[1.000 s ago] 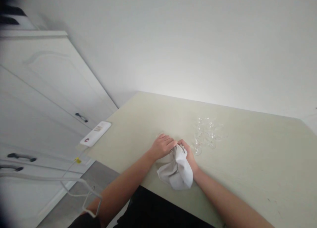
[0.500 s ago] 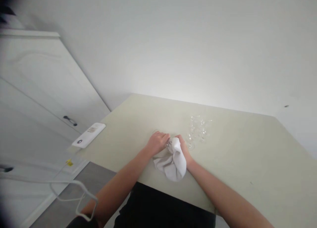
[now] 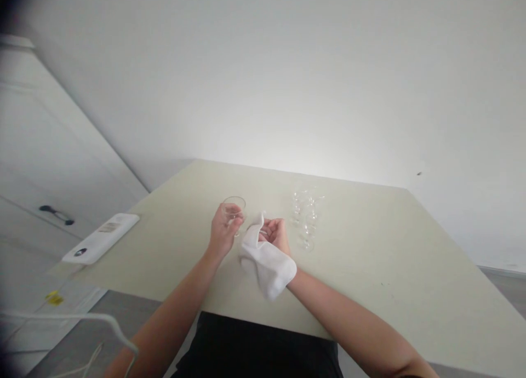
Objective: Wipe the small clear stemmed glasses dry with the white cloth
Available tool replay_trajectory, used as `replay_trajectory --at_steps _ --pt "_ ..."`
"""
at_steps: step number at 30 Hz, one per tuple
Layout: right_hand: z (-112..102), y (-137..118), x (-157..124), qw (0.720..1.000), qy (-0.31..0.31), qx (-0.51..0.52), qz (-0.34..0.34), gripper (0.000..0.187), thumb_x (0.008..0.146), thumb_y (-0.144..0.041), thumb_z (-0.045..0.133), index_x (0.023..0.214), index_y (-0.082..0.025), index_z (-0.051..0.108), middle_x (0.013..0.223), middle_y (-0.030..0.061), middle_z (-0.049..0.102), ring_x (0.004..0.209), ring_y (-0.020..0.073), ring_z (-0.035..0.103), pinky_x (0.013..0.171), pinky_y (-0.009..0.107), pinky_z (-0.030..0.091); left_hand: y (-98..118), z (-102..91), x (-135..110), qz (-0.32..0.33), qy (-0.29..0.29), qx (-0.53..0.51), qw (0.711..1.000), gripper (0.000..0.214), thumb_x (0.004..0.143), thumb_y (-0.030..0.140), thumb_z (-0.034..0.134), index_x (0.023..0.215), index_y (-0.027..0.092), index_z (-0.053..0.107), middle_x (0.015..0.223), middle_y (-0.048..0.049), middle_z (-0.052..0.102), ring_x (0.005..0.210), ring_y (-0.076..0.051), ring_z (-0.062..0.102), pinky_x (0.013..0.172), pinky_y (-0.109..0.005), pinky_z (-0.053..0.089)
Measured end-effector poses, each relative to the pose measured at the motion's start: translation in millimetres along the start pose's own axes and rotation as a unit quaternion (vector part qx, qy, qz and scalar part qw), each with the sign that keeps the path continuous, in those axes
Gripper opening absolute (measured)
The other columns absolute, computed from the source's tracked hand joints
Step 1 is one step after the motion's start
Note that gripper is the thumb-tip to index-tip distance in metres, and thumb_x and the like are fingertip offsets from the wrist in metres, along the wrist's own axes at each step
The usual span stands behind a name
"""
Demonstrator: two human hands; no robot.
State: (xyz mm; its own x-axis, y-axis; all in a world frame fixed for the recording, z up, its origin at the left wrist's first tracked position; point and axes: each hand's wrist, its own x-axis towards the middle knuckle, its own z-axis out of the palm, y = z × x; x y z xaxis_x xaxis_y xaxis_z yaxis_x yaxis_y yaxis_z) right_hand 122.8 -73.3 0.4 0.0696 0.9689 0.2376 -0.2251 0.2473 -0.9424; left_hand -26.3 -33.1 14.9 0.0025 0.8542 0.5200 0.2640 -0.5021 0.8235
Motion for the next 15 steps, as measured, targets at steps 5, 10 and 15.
replay_trajectory --at_steps 5,10,15 --pt "8 -10 -12 0.994 -0.096 -0.038 -0.033 0.038 0.079 -0.049 0.063 0.104 -0.022 0.052 0.1 0.0062 0.06 0.096 0.0246 0.057 0.087 0.044 0.05 12 17.3 -13 0.094 -0.048 -0.043 0.993 0.065 0.082 0.076 0.031 0.1 0.018 0.052 0.104 -0.0108 0.057 0.103 -0.023 0.054 0.093 -0.037 0.043" --pt "5 0 -21 0.991 -0.101 -0.078 -0.032 0.026 0.086 -0.04 0.055 0.102 -0.019 0.055 0.099 0.0048 0.062 0.094 0.0185 0.057 0.09 0.034 0.046 12 23.3 -15 0.013 -0.136 -0.125 0.983 0.068 0.081 0.076 0.037 0.104 0.015 0.056 0.104 -0.012 0.06 0.098 -0.024 0.057 0.087 -0.036 0.045" --pt "-1 12 -15 0.958 -0.204 0.06 0.193 0.03 0.079 -0.047 0.061 0.073 -0.018 0.054 0.059 -0.0016 0.056 0.054 0.0136 0.054 0.052 0.026 0.046 6 16.8 -9 -0.145 -0.261 -0.27 0.915 0.076 0.081 0.079 0.028 0.091 0.013 0.064 0.092 -0.0102 0.064 0.083 -0.021 0.059 0.076 -0.032 0.047"
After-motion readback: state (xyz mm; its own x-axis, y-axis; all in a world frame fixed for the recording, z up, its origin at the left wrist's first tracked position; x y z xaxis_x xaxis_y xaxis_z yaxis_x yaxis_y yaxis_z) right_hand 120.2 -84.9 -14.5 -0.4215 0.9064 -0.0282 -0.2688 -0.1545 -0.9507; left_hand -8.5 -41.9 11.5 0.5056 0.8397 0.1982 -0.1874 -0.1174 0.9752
